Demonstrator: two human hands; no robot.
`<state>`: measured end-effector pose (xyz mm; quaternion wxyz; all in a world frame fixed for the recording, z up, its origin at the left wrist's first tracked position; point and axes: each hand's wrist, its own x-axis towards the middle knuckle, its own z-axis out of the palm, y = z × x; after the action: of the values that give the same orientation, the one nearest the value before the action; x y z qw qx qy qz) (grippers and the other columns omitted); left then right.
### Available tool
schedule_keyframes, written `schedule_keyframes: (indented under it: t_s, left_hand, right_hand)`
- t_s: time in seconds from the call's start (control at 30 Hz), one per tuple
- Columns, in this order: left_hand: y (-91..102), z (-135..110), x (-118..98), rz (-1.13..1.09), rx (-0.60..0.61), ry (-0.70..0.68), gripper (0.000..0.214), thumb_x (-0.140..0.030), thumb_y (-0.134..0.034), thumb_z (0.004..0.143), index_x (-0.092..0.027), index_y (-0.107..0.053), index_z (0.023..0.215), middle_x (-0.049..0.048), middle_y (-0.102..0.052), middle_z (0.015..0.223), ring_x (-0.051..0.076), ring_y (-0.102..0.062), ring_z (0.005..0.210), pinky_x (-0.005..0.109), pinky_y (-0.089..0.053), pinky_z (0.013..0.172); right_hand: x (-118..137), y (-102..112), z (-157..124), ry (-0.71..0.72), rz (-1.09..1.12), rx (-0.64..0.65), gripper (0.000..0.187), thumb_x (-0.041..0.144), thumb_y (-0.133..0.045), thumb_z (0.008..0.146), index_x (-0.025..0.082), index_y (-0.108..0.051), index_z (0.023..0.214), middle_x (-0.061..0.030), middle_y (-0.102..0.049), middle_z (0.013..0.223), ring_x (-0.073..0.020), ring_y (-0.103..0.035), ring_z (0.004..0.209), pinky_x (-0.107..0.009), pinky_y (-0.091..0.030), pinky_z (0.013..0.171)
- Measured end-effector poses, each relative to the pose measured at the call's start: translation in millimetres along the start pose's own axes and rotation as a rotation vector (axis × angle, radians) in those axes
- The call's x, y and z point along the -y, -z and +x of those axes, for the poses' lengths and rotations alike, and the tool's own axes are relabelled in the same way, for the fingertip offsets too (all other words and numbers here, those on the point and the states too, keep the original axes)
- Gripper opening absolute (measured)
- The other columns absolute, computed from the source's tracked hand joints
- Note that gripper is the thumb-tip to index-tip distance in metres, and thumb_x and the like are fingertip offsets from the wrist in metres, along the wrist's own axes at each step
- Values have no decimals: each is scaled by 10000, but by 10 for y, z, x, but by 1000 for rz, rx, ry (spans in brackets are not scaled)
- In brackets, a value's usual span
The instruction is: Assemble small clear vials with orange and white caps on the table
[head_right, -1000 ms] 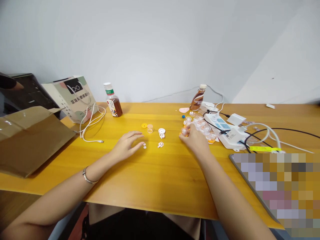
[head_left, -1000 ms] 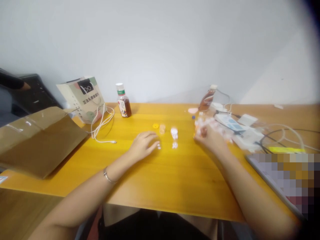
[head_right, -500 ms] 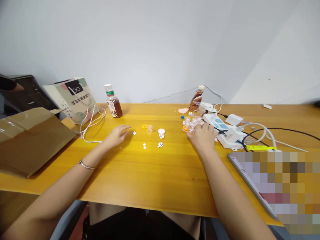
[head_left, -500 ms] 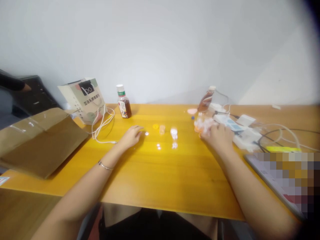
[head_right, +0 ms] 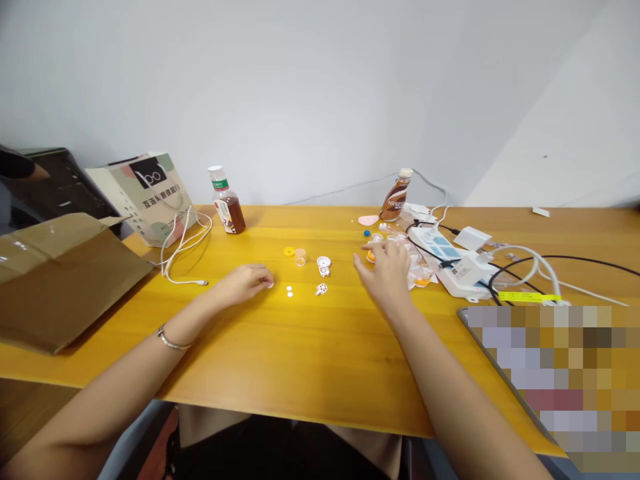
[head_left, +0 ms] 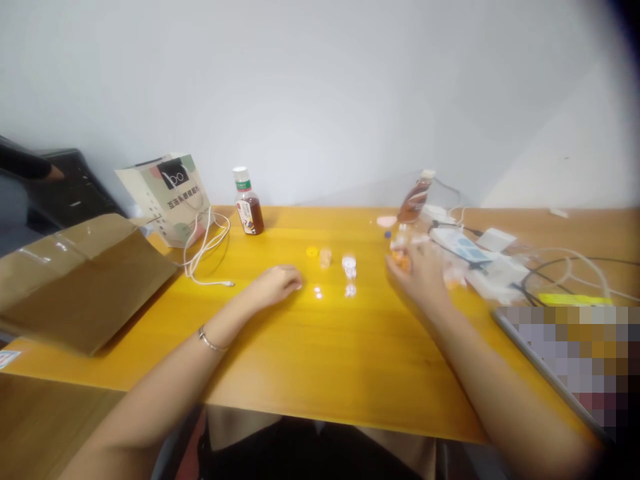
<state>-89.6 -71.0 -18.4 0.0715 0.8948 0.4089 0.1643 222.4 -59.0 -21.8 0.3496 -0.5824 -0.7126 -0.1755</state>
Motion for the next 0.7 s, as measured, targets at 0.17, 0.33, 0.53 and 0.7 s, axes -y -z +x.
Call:
schedule_keyframes:
  t_s: [0.17, 0.33, 0.53, 0.7]
  left_hand:
    - [-16, -49, -384, -196, 181, -241, 117, -166, -469, 823, -158, -584, 804, 30, -607, 812, 110, -550, 743, 209, -416, 714]
    - [-172, -41, -498, -123, 109, -246, 139, -176, -440, 840, -156, -576, 851, 46, -592, 832, 130, -542, 761, 233, -426, 713]
    - [-165, -27, -409, -121, -40, -189, 195, -256, -419, 867, -167, -572, 949, 49, -603, 856, 147, -553, 811, 273, -437, 773]
    - [-165, 155, -46, -69, -238, 59, 242, -238, -422, 853, -156, -530, 1054, 87, -586, 1022, 192, -535, 973, 355, -403, 904]
  right_hand:
    - [289, -19, -88, 125, 211, 32, 168, 316, -496, 795, 185, -597, 828, -73, -544, 790, -228, -500, 782, -372, -391, 718]
    - [415, -51, -160, 193, 343, 105, 114, 278, -509, 803, 197, -589, 815, -61, -557, 780, -209, -514, 761, -364, -403, 712]
    - [488, -68, -209, 217, 503, 180, 73, 238, -508, 805, 201, -561, 771, -50, -573, 782, -187, -539, 755, -327, -419, 686]
    - [562, -41, -220, 227, 564, 241, 110, 226, -486, 813, 198, -548, 726, -42, -570, 743, -179, -548, 743, -308, -425, 677]
